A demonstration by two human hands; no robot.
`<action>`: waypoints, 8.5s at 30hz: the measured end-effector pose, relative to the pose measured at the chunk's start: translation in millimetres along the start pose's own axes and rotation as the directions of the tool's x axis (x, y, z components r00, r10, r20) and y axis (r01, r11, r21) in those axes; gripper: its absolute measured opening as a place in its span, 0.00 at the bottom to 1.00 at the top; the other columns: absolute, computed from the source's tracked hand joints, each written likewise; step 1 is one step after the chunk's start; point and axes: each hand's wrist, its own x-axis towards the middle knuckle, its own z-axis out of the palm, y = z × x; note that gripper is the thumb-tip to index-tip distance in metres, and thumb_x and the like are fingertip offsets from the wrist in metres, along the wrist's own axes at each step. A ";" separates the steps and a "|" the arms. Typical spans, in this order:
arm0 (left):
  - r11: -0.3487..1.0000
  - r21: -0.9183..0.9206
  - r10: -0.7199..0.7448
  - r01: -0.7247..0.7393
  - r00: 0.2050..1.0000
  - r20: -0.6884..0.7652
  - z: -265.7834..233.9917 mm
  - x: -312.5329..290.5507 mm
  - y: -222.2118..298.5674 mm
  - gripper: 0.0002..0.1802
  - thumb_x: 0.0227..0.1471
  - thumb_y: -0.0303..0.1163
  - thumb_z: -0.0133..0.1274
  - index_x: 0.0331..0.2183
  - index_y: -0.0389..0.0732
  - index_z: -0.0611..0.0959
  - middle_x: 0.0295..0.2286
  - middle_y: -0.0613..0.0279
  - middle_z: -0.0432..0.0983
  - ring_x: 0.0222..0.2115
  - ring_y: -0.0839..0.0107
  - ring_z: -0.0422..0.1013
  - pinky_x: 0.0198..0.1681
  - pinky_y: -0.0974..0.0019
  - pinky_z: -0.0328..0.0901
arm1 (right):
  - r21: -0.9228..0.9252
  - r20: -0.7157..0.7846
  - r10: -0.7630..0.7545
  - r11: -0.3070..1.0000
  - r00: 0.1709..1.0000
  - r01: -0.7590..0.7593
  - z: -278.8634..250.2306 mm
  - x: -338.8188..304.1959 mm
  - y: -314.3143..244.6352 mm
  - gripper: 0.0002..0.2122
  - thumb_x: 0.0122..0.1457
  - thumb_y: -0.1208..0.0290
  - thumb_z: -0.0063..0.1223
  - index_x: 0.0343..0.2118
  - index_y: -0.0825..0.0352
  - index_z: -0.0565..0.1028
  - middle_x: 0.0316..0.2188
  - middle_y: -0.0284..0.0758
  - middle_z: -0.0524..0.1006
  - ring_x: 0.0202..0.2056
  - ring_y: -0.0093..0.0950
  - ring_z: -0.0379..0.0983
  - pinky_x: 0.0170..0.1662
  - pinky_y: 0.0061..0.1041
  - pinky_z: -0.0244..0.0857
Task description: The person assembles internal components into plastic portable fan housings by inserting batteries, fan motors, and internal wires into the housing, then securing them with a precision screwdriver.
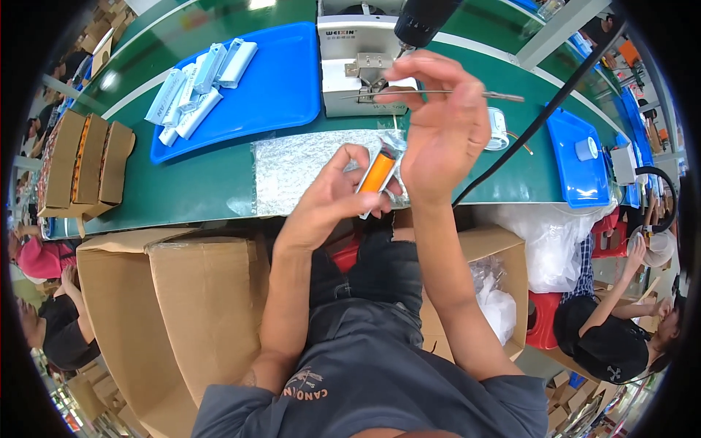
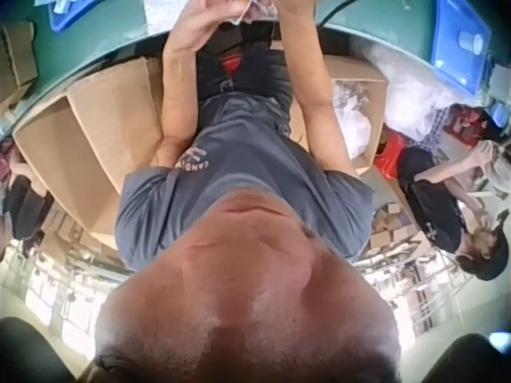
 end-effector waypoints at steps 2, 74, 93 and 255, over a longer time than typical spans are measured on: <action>0.986 0.164 0.001 0.016 0.995 -0.104 -1.2 1.0 -4.3 0.16 0.60 0.29 0.56 0.47 0.39 0.70 0.29 0.64 0.71 0.26 0.77 0.67 0.31 0.73 0.63 | -0.104 0.074 -0.059 0.992 0.996 0.066 3.4 -0.3 -2.0 0.14 0.70 0.72 0.46 0.39 0.79 0.81 0.35 0.43 0.81 0.29 0.22 0.73 0.30 0.20 0.68; 0.610 0.791 0.514 -0.048 0.784 -0.349 -15.0 22.8 -16.4 0.23 0.72 0.48 0.36 0.44 0.37 0.74 0.20 0.60 0.68 0.21 0.74 0.63 0.24 0.65 0.58 | -0.210 -0.004 0.464 0.866 0.886 -0.454 -3.7 -0.4 -10.9 0.18 0.75 0.58 0.35 0.33 0.70 0.65 0.24 0.44 0.78 0.21 0.30 0.79 0.25 0.25 0.77; 0.922 0.359 0.314 -0.142 0.816 -0.485 -23.3 23.6 2.3 0.30 0.70 0.53 0.34 0.47 0.33 0.73 0.27 0.61 0.72 0.23 0.75 0.69 0.26 0.69 0.67 | -0.183 0.260 0.142 0.978 0.955 -0.095 -15.5 -40.0 -40.1 0.07 0.71 0.75 0.42 0.41 0.76 0.67 0.34 0.46 0.80 0.30 0.28 0.81 0.34 0.24 0.77; 0.905 0.425 0.152 -0.037 0.959 -0.239 -26.9 22.9 1.7 0.17 0.66 0.34 0.46 0.52 0.35 0.68 0.32 0.64 0.73 0.27 0.79 0.67 0.31 0.74 0.62 | -0.429 0.437 0.280 0.900 0.855 -0.076 -52.0 -8.2 -66.4 0.14 0.69 0.68 0.48 0.46 0.77 0.78 0.32 0.37 0.79 0.33 0.24 0.74 0.35 0.21 0.69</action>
